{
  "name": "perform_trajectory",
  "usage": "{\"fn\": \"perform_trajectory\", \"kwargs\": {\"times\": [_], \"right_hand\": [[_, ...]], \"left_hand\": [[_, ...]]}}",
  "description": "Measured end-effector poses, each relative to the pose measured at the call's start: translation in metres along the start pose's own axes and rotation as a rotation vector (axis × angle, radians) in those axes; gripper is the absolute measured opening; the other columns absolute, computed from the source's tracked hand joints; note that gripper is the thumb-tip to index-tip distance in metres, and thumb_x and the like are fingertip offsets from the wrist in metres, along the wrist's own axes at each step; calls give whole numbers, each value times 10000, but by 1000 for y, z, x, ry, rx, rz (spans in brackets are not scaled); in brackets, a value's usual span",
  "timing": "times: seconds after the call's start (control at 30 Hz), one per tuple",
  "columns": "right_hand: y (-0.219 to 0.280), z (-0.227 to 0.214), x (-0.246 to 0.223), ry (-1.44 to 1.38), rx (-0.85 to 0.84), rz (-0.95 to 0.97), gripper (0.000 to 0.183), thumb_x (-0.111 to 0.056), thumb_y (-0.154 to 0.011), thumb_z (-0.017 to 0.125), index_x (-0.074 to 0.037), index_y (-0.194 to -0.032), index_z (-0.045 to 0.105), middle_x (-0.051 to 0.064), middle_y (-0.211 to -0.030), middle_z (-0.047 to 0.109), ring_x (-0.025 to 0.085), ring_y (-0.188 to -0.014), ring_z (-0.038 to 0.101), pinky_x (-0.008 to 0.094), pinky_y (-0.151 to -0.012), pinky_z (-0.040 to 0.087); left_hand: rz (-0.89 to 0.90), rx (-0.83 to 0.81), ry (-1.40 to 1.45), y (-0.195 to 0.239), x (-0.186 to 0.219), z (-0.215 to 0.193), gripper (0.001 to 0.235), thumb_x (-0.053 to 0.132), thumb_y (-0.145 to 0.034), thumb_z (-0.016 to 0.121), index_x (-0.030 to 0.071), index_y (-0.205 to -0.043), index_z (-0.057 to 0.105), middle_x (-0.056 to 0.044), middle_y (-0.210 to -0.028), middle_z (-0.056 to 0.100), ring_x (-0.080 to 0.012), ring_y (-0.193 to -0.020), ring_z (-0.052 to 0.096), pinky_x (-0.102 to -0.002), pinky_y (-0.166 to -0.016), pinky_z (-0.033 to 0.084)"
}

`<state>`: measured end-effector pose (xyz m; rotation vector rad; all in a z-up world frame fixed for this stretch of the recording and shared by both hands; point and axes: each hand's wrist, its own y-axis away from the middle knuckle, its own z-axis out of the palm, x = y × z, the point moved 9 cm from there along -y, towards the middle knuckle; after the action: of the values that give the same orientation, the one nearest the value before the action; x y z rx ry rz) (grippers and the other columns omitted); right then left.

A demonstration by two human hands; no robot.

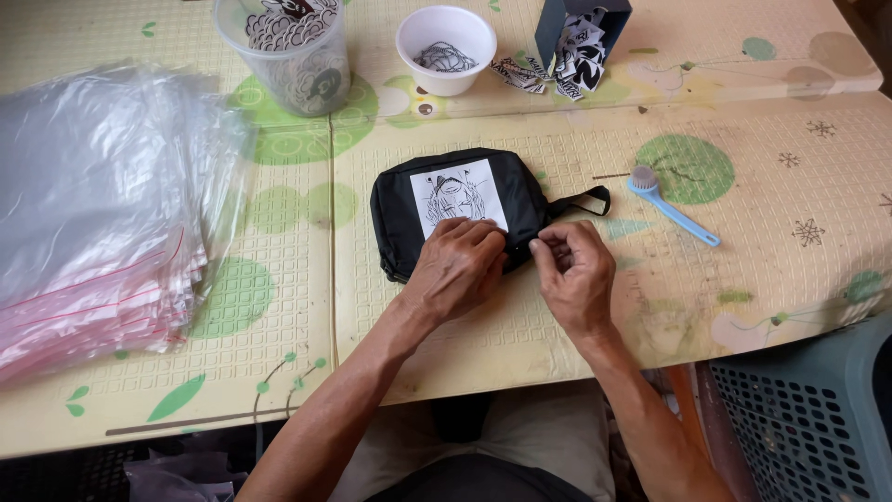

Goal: The person cleans a black shoulder bag with a blue brush, then attaches a printed label and a small charm to the bag's strap. The person smooths the label and secures the charm by hand.

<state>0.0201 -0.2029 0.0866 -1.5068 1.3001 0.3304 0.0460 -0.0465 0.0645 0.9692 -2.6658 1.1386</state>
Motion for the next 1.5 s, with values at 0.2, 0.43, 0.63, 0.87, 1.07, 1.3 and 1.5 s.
{"fn": "perform_trajectory", "kwargs": {"times": [0.2, 0.43, 0.63, 0.87, 1.07, 1.3, 1.5], "right_hand": [[13, 10, -13, 80, -46, -139, 145, -88, -853, 840, -52, -885, 703, 50, -747, 618, 168, -596, 648, 253, -471, 540], [15, 17, -6, 165, -42, -133, 185, -100, -798, 852, -61, -879, 690, 57, -749, 608, 198, -623, 665, 279, -493, 542], [20, 22, -22, 427, 0, -268, 73, -71, -852, 731, -91, -899, 679, 31, -795, 587, 227, -669, 675, 315, -585, 575], [19, 27, -15, 507, -58, -315, 75, -110, -862, 653, -116, -866, 579, 35, -773, 511, 261, -687, 652, 344, -608, 547], [15, 28, -8, 551, -80, -308, 125, -109, -814, 653, -104, -853, 535, 78, -771, 497, 334, -689, 645, 409, -602, 541], [-24, 14, -41, 182, -445, -63, 130, -152, -868, 728, -71, -774, 689, 99, -644, 618, 205, -552, 622, 337, -519, 507], [-115, 30, -63, 192, -324, -386, 98, -97, -1005, 713, -58, -917, 731, 98, -772, 622, 280, -691, 666, 362, -594, 515]], "left_hand": [[7, 26, -32, -1, 3, -3, 60, 187, -898, 673, 129, -888, 660, -78, -877, 709, -297, -990, 746, -524, -895, 564], [20, 26, -45, -1, 8, -9, 99, 165, -944, 603, 98, -884, 646, -94, -859, 690, -322, -966, 745, -530, -878, 566], [37, 20, -50, -3, 12, -13, 93, 139, -942, 590, 78, -907, 650, -111, -882, 692, -342, -986, 738, -546, -885, 561], [43, -24, -120, 8, 0, 2, 110, 188, -900, 623, 87, -908, 665, -99, -859, 682, -331, -929, 740, -534, -852, 564], [34, -5, -204, 11, -1, 5, 132, 219, -856, 629, 90, -878, 649, -81, -829, 653, -317, -912, 729, -506, -797, 574], [-131, -112, 12, -8, 2, -44, 279, 364, -949, 625, 86, -937, 641, -146, -920, 673, -381, -1076, 691, -551, -875, 526], [-257, -235, -161, -26, -31, -55, 669, 651, -971, 521, 160, -1420, 588, -234, -1483, 512, -512, -1464, 341, -714, -1110, 297]]}}
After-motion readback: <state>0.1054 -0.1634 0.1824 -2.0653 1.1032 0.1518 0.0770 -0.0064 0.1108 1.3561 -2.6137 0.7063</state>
